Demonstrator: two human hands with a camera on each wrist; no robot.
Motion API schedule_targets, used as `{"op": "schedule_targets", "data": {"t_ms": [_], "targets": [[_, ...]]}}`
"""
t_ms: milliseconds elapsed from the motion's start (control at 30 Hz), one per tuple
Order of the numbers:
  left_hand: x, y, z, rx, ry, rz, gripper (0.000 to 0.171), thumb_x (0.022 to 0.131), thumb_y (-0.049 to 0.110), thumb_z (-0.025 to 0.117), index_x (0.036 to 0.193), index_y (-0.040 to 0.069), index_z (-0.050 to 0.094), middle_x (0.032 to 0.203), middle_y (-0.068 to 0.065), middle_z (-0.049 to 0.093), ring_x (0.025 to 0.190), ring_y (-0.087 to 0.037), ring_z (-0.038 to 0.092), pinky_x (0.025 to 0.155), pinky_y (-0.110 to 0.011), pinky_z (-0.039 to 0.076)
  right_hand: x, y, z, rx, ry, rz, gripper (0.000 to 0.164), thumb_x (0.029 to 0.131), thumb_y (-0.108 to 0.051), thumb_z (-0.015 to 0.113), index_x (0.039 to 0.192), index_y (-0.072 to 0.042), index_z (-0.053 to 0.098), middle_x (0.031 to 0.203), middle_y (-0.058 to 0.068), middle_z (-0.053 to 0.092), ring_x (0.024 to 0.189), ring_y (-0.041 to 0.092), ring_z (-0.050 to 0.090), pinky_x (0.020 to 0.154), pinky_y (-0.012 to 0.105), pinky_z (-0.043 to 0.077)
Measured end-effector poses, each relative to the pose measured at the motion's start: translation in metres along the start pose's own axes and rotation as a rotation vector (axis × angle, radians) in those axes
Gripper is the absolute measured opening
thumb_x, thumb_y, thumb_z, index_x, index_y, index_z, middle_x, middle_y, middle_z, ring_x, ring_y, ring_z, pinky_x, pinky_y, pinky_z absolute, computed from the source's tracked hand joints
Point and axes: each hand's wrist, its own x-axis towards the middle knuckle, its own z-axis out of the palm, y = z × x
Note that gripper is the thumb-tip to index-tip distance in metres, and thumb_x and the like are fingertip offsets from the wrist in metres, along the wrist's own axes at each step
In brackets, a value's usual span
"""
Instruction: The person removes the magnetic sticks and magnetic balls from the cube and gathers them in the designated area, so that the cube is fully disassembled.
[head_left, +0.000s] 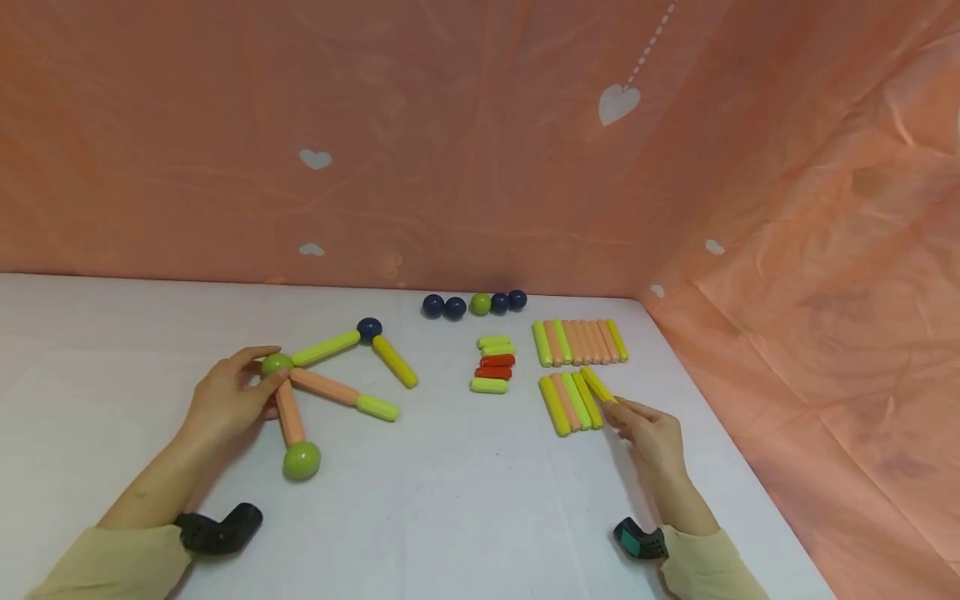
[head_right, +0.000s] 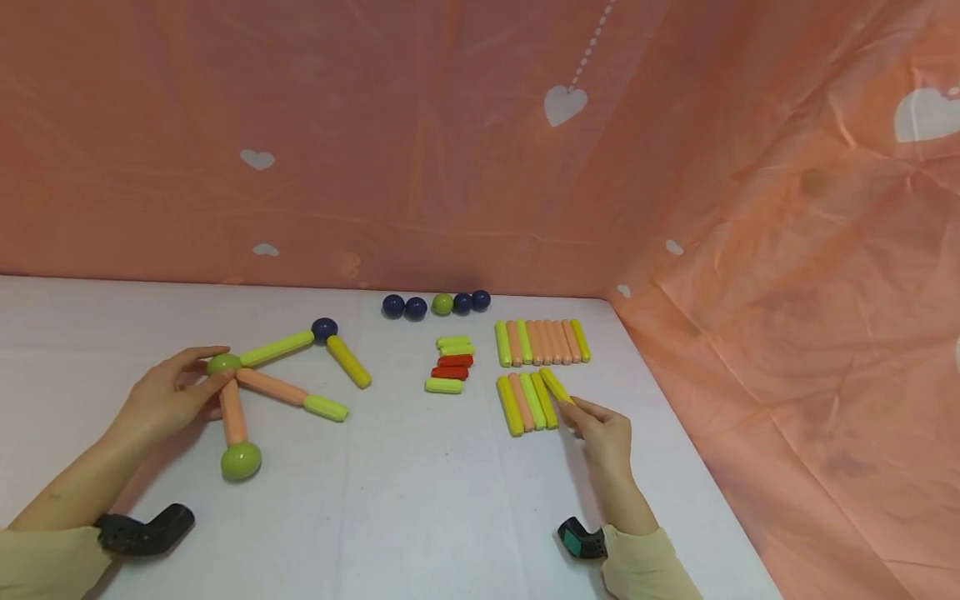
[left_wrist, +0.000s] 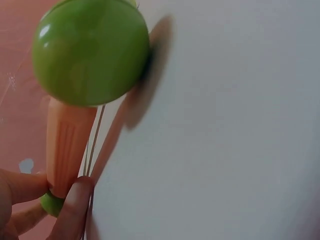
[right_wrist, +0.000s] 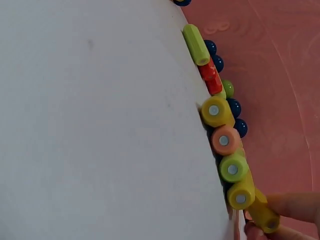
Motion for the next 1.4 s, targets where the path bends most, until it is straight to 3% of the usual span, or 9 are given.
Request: {"op": "schedule_targets", "data": {"t_ms": [100,300,500,667,800,867,1100,1233,1400], "targets": [[0.002,-0.002,-0.002,0.0,-0.018,-0.005,0.046,0.101,0.022,0.048,0.138,-0.005,0.042,0.127,-0.039,0.044,0.115,-0.053,0.043,0.091,-0.064,0.038,0.001,0.001,-0.001,-0.123,-0.002,-0.029,0.047,0.086,-0.029,0.072,0.122,0.0,0.064,0.076,-0.014,0.066,0.067,0.007,0.053,0.061,0.02,0.046],[0.003,-0.003,-0.006,0.006,-0.053,-0.013,0.046,0.101,0.024,0.046,0.139,-0.002,0.042,0.13,-0.038,0.043,0.118,-0.054,0.042,0.091,-0.066,0.036,-0.003,0.0,0.004,-0.296,0.026,-0.09,0.047,0.089,-0.035,0.068,0.122,-0.002,0.064,0.104,0.005,0.066,0.089,0.015,0.051,0.062,0.019,0.045],[0.004,-0.002,-0.007,-0.009,-0.066,-0.039,0.048,0.102,0.028,0.044,0.14,-0.001,0.041,0.133,-0.038,0.04,0.122,-0.056,0.037,0.094,-0.068,0.034,-0.012,-0.014,0.027,-0.245,0.073,-0.281,0.038,0.093,-0.029,0.062,0.123,-0.005,0.062,0.123,0.015,0.06,0.105,0.018,0.054,0.069,0.011,0.044],[0.006,-0.002,-0.007,-0.036,-0.072,-0.055,0.049,0.102,0.029,0.044,0.141,-0.001,0.04,0.135,-0.037,0.039,0.124,-0.054,0.036,0.097,-0.068,0.032,-0.016,-0.03,0.065,-0.067,-0.035,-0.378,0.03,0.092,-0.017,0.066,0.116,0.0,0.066,0.107,0.007,0.069,0.089,0.006,0.059,0.069,0.012,0.048],[0.007,-0.004,-0.006,-0.033,-0.091,-0.042,0.048,0.102,0.028,0.043,0.141,-0.001,0.039,0.134,-0.037,0.038,0.119,-0.052,0.042,0.094,-0.063,0.04,-0.021,-0.04,0.099,0.029,-0.176,-0.376,0.027,0.091,-0.015,0.065,0.115,-0.001,0.066,0.101,0.005,0.07,0.08,0.013,0.063,0.066,0.021,0.053],[0.007,-0.004,-0.006,-0.029,-0.101,-0.039,0.048,0.102,0.027,0.043,0.14,-0.002,0.038,0.133,-0.037,0.038,0.118,-0.053,0.042,0.092,-0.062,0.042,-0.023,-0.044,0.115,0.043,-0.237,-0.387,0.027,0.092,-0.015,0.065,0.115,-0.002,0.066,0.103,0.009,0.07,0.081,0.016,0.064,0.067,0.023,0.053],[0.007,-0.004,-0.005,-0.043,-0.103,-0.036,0.046,0.103,0.023,0.043,0.14,-0.003,0.038,0.131,-0.038,0.038,0.105,-0.044,0.056,0.073,-0.036,0.056,-0.026,-0.056,0.163,0.053,-0.356,-0.401,0.03,0.089,-0.014,0.068,0.114,0.002,0.066,0.105,0.012,0.069,0.088,0.017,0.065,0.075,0.024,0.053],[0.007,-0.003,-0.004,-0.044,-0.105,-0.043,0.046,0.103,0.024,0.043,0.14,-0.003,0.038,0.131,-0.037,0.038,0.105,-0.043,0.056,0.073,-0.036,0.055,-0.027,-0.062,0.184,0.072,-0.434,-0.358,0.032,0.089,-0.015,0.068,0.116,0.002,0.065,0.106,0.015,0.069,0.088,0.024,0.066,0.076,0.031,0.056],[0.006,-0.002,-0.003,-0.062,-0.114,-0.06,0.046,0.103,0.024,0.043,0.141,-0.002,0.038,0.132,-0.036,0.037,0.106,-0.042,0.054,0.075,-0.036,0.056,-0.025,-0.068,0.21,0.014,-0.481,-0.31,0.034,0.088,-0.019,0.069,0.119,-0.005,0.066,0.109,0.011,0.068,0.088,0.015,0.064,0.08,0.028,0.055]]}}
